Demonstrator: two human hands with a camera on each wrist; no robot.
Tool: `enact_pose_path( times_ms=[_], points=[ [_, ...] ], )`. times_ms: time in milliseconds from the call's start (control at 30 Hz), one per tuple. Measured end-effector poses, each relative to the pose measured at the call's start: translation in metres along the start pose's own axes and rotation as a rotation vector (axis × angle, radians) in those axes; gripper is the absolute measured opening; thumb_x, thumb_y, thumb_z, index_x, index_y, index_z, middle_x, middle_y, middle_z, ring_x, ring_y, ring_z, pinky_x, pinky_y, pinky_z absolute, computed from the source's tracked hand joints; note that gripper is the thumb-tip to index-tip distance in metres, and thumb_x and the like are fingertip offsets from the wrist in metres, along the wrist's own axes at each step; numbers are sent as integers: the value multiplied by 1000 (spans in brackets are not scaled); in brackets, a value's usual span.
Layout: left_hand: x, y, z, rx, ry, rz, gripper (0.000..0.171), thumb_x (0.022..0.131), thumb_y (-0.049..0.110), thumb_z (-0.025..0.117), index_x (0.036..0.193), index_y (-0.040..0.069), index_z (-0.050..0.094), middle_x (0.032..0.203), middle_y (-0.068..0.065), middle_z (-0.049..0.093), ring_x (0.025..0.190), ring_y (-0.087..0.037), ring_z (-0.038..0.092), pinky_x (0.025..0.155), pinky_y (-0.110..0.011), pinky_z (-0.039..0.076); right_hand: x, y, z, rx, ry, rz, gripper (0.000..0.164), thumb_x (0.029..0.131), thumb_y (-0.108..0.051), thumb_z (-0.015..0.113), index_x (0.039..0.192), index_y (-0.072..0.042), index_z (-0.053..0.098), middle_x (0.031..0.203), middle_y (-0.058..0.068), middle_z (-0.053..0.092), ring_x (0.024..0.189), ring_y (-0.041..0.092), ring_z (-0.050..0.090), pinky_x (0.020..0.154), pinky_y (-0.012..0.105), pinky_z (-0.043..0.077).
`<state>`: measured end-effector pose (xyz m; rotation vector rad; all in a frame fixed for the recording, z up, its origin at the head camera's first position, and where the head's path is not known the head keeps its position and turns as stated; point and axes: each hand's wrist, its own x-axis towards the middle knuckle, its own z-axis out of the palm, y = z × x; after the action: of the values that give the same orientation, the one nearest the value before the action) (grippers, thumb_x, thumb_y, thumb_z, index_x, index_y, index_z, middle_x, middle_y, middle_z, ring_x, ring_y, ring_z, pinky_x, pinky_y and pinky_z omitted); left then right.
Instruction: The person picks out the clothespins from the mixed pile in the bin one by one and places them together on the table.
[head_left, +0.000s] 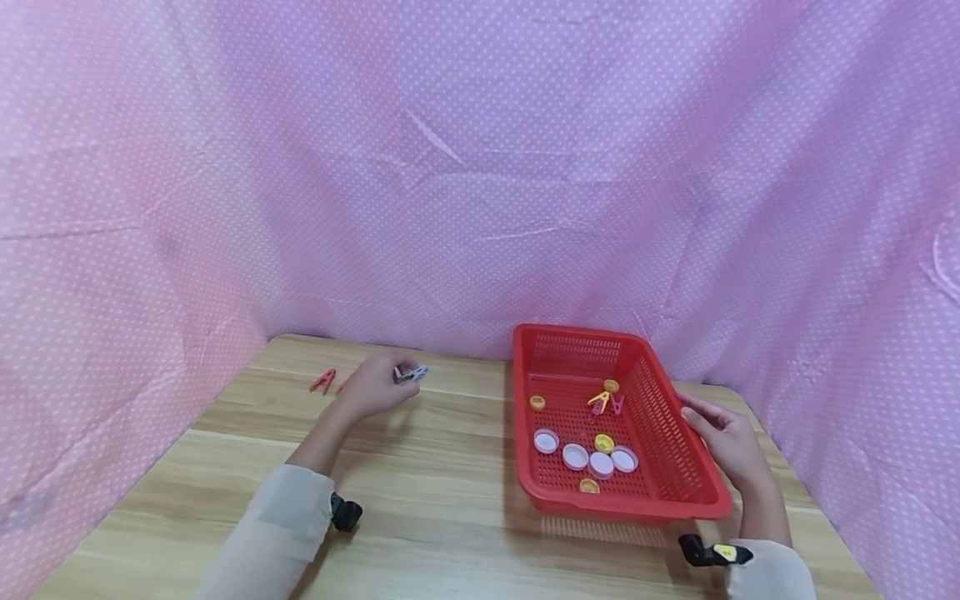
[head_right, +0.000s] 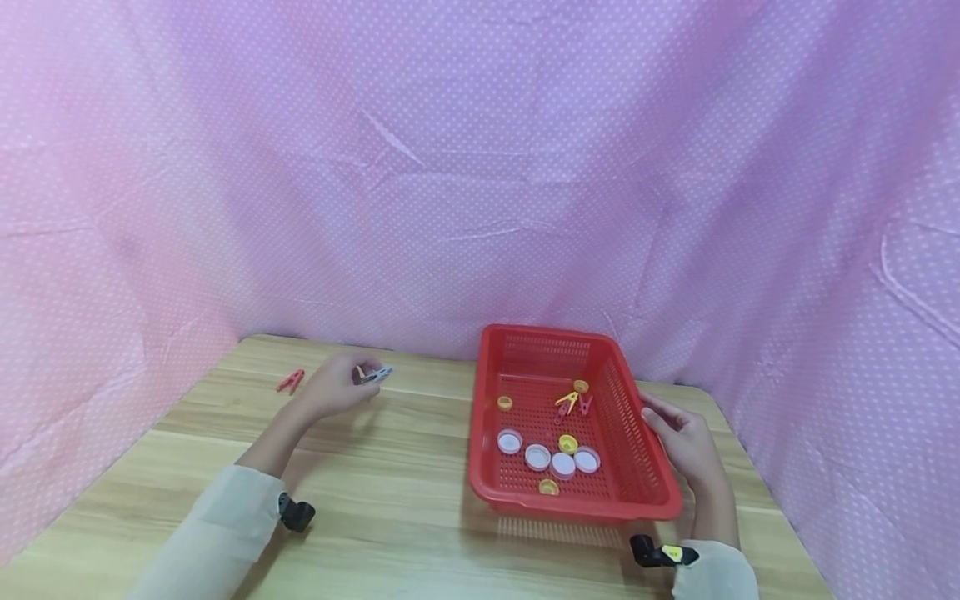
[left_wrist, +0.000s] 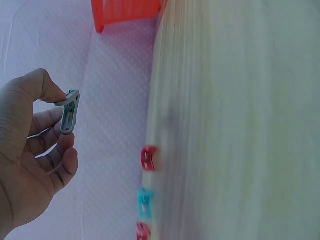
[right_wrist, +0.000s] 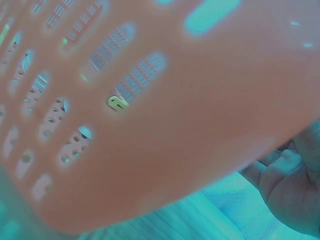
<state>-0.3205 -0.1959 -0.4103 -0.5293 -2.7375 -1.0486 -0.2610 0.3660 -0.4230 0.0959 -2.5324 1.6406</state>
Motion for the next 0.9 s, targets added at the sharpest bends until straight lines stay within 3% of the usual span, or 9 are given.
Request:
enact_pose_path(
  times_ms=[267, 500, 700, 900],
  points=[
    [-19, -24, -16, -3, 34, -75, 30, 91, 25, 73, 112, 3, 72, 95, -4, 68, 81, -18, 61, 70, -33, 51, -2, 0, 0, -11, -1, 24, 65, 103, -41, 60, 151, -1, 46, 103, -17, 71, 85, 17, 75, 71, 37, 62],
    [-30, -41, -29, 10, 81, -94, 33, 89, 15, 71, 117, -3, 69, 98, -10, 67, 84, -22, 60, 72, -35, 51, -3, -1, 0, 3, -2, 25, 64, 103, -41, 60, 152, -2, 46, 104, -16, 71, 85, 15, 74, 71, 36, 62],
    [-42, -54, -38, 4, 105, -109, 33, 91, 16, 72, 116, -5, 69, 99, -12, 67, 86, -24, 60, 74, -36, 51, -2, 1, 0, 29, -7, 11, 59, 105, -34, 59, 152, -1, 45, 106, -19, 71, 85, 12, 73, 70, 33, 61],
    [-47, -63, -48, 37, 110, -147, 35, 93, 19, 73, 119, -4, 68, 103, -14, 68, 89, -25, 61, 75, -35, 51, -2, -4, 0, 4, -6, 24, 62, 104, -39, 59, 152, -2, 45, 104, -16, 71, 85, 14, 74, 70, 35, 62]
  ],
)
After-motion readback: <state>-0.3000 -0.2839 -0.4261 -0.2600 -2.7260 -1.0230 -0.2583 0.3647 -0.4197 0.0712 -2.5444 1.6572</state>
